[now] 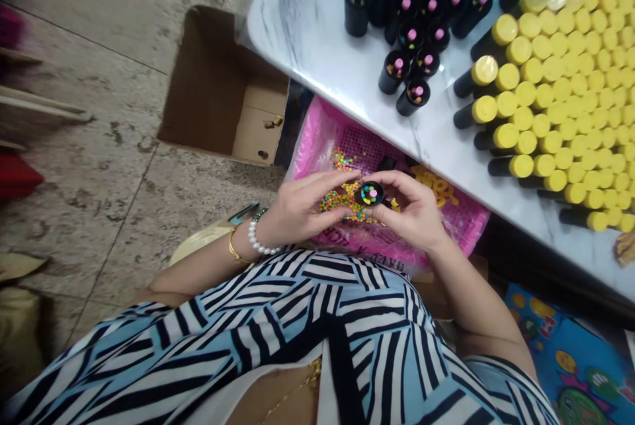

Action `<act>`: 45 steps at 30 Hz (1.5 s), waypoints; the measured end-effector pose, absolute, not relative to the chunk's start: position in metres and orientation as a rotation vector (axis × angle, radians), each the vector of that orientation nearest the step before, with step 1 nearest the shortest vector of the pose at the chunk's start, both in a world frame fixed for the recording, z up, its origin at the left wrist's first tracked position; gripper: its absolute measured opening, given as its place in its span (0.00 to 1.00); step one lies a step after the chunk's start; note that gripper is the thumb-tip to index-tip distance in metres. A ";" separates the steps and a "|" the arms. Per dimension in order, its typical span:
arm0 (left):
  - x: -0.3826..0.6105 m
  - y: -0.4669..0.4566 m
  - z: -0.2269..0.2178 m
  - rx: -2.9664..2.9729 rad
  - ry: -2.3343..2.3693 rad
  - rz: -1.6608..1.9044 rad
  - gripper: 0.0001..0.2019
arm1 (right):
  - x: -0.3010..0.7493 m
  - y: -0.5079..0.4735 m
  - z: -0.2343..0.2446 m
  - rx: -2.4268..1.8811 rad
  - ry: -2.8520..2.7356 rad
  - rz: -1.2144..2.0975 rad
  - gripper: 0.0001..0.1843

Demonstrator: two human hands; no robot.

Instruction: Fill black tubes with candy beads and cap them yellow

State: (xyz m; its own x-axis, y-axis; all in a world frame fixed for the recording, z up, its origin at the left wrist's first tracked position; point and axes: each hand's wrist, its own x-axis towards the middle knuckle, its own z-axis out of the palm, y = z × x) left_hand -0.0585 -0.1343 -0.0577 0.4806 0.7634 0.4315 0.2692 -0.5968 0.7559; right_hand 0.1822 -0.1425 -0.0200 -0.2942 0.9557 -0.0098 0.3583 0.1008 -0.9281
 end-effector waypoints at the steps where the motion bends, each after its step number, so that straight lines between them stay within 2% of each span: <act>1: -0.058 -0.133 -0.056 2.105 0.859 1.062 0.27 | 0.181 -0.142 -0.016 -1.299 -1.773 1.102 0.20; 6: -0.049 -0.124 -0.040 2.017 0.851 1.216 0.28 | 0.163 -0.135 -0.002 -1.283 -1.960 0.698 0.18; 11: -0.050 -0.102 -0.019 2.052 1.034 1.300 0.15 | 0.159 -0.130 0.010 -1.235 -1.955 0.746 0.21; 13: -0.057 -0.083 -0.014 2.037 1.168 1.371 0.18 | 0.170 -0.131 0.013 -1.251 -1.985 0.701 0.20; 16: -0.066 -0.044 -0.013 2.025 1.361 1.411 0.25 | 0.192 -0.136 0.007 -1.341 -2.127 0.547 0.14; 21: -0.063 0.015 -0.025 2.168 1.674 1.188 0.22 | 0.211 -0.144 -0.029 -1.727 -2.453 0.204 0.14; 24: -0.059 0.025 -0.037 2.170 1.630 1.200 0.28 | 0.208 -0.137 -0.044 -1.893 -2.497 0.050 0.16; 26: -0.061 0.020 -0.042 2.192 1.490 1.313 0.35 | 0.204 -0.127 -0.046 -1.808 -2.626 0.027 0.18; 28: -0.066 0.012 -0.045 2.169 1.392 1.419 0.40 | 0.201 -0.115 -0.045 -1.632 -2.824 0.025 0.22; 29: -0.068 0.008 -0.045 2.159 1.384 1.431 0.38 | 0.201 -0.108 -0.044 -1.554 -2.913 0.041 0.24; 33: -0.069 0.005 -0.035 2.154 1.502 1.326 0.20 | 0.198 -0.088 -0.048 -1.519 -3.002 0.225 0.23; 35: -0.064 0.011 -0.029 2.162 1.548 1.266 0.17 | 0.196 -0.082 -0.053 -1.499 -2.931 0.376 0.26; 40: -0.065 0.003 -0.025 2.172 1.489 1.266 0.26 | 0.188 -0.079 -0.062 -1.266 -2.768 0.742 0.32; 42: -0.071 -0.022 -0.033 2.114 1.461 1.320 0.27 | 0.186 -0.080 -0.062 -1.228 -2.708 0.830 0.32; 45: -0.081 -0.072 -0.058 1.964 1.484 1.214 0.34 | 0.184 -0.082 -0.060 -1.289 -2.576 0.883 0.33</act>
State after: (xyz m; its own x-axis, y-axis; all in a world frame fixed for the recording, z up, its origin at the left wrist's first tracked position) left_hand -0.0808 -0.0724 -0.0577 0.0619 0.9147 0.3995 0.5729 -0.3603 0.7362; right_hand 0.1845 -0.0819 -0.0598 -0.6271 0.7663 -0.1397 0.6908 0.4643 -0.5543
